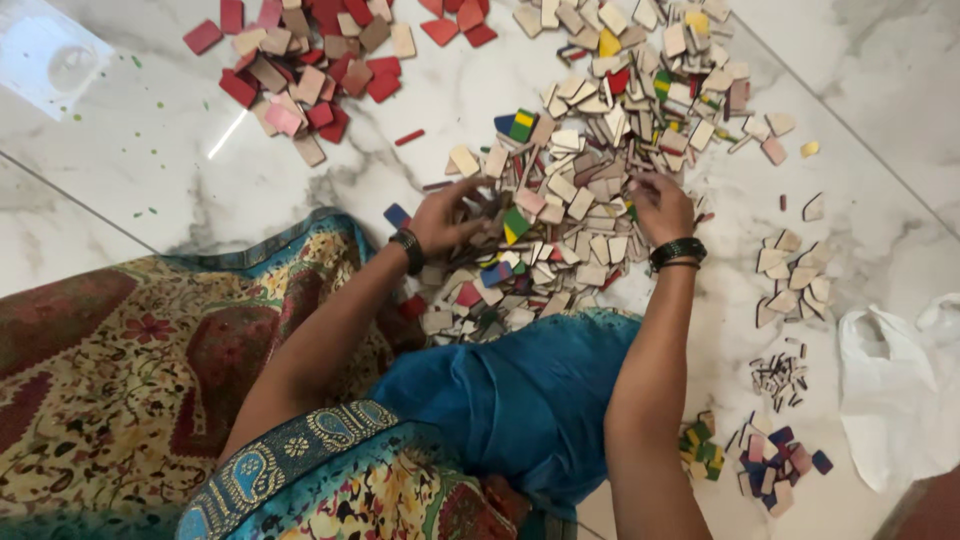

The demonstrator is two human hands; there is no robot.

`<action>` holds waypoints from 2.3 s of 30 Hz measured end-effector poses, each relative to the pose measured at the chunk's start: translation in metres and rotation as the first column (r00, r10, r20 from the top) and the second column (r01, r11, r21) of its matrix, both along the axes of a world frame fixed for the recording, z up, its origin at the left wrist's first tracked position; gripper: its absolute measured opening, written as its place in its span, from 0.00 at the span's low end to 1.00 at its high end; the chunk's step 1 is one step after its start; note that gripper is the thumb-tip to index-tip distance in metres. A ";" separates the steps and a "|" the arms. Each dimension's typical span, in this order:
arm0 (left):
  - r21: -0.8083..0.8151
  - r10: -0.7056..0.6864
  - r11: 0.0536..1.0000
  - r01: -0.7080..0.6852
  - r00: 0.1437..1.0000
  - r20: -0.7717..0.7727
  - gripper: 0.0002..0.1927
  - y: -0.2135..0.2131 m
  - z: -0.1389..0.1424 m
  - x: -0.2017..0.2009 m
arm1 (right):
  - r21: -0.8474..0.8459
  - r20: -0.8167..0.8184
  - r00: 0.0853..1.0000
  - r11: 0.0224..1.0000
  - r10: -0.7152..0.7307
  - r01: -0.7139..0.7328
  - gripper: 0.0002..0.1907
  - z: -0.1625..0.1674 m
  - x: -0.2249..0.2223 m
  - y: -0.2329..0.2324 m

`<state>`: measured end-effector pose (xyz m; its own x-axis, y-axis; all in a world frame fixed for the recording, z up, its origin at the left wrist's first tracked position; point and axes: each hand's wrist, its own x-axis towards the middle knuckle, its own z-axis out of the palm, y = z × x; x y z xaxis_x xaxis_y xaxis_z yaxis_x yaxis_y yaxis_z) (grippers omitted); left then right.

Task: The person sits on the floor and sorts a large scatter of small colored wooden pieces by color, picking pieces one at a time and placing them into separate color piles on the floor. They occasionally gather handfuls of pieces and redistribute them while continuing to sort.

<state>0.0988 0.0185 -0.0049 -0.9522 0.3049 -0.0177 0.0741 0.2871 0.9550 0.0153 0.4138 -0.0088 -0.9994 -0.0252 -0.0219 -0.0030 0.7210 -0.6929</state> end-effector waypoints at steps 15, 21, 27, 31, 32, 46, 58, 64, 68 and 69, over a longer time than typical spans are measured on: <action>-0.252 0.234 0.903 -0.348 0.891 -0.389 0.19 -0.058 -0.010 -0.014 | 0.147 -0.132 0.974 0.968 -0.185 0.204 0.09 0.005 0.009 0.044; -0.370 0.142 0.872 -0.320 0.889 -0.435 0.24 -0.039 -0.021 -0.022 | 0.272 -0.156 0.987 0.962 0.030 0.013 0.13 -0.019 -0.003 0.021; -0.317 0.151 0.896 -0.310 0.886 -0.439 0.26 -0.036 -0.016 -0.032 | 0.153 0.182 0.983 0.988 -0.014 -0.015 0.14 -0.001 -0.004 -0.004; -0.359 0.147 0.879 -0.314 0.894 -0.423 0.25 -0.039 -0.022 -0.030 | -0.002 0.109 0.993 0.999 0.045 -0.045 0.12 0.026 0.004 -0.018; -0.364 0.148 0.875 -0.320 0.891 -0.429 0.25 -0.040 -0.024 -0.030 | -0.066 0.060 0.996 0.996 0.062 -0.058 0.12 0.032 0.006 -0.021; -0.419 0.043 0.867 -0.270 0.878 -0.476 0.20 -0.031 -0.017 -0.023 | -0.123 -0.080 0.883 0.875 0.462 -0.468 0.08 0.071 0.049 -0.121; -0.431 0.100 0.840 -0.329 0.875 -0.474 0.23 -0.027 -0.015 -0.026 | -0.154 0.083 0.915 0.912 0.396 -0.380 0.07 0.086 0.045 -0.117; -0.442 0.100 0.838 -0.319 0.887 -0.451 0.23 -0.026 -0.009 -0.026 | 0.032 0.017 0.912 0.912 0.409 -0.410 0.10 0.084 0.055 -0.136; -0.446 0.104 0.836 -0.320 0.890 -0.443 0.23 -0.027 -0.005 -0.026 | 0.207 0.088 0.891 0.867 0.445 -0.454 0.17 0.085 0.060 -0.147; -0.447 0.112 0.832 -0.328 0.889 -0.444 0.23 -0.026 -0.005 -0.027 | 0.223 0.031 0.882 0.857 0.469 -0.464 0.19 0.084 0.062 -0.150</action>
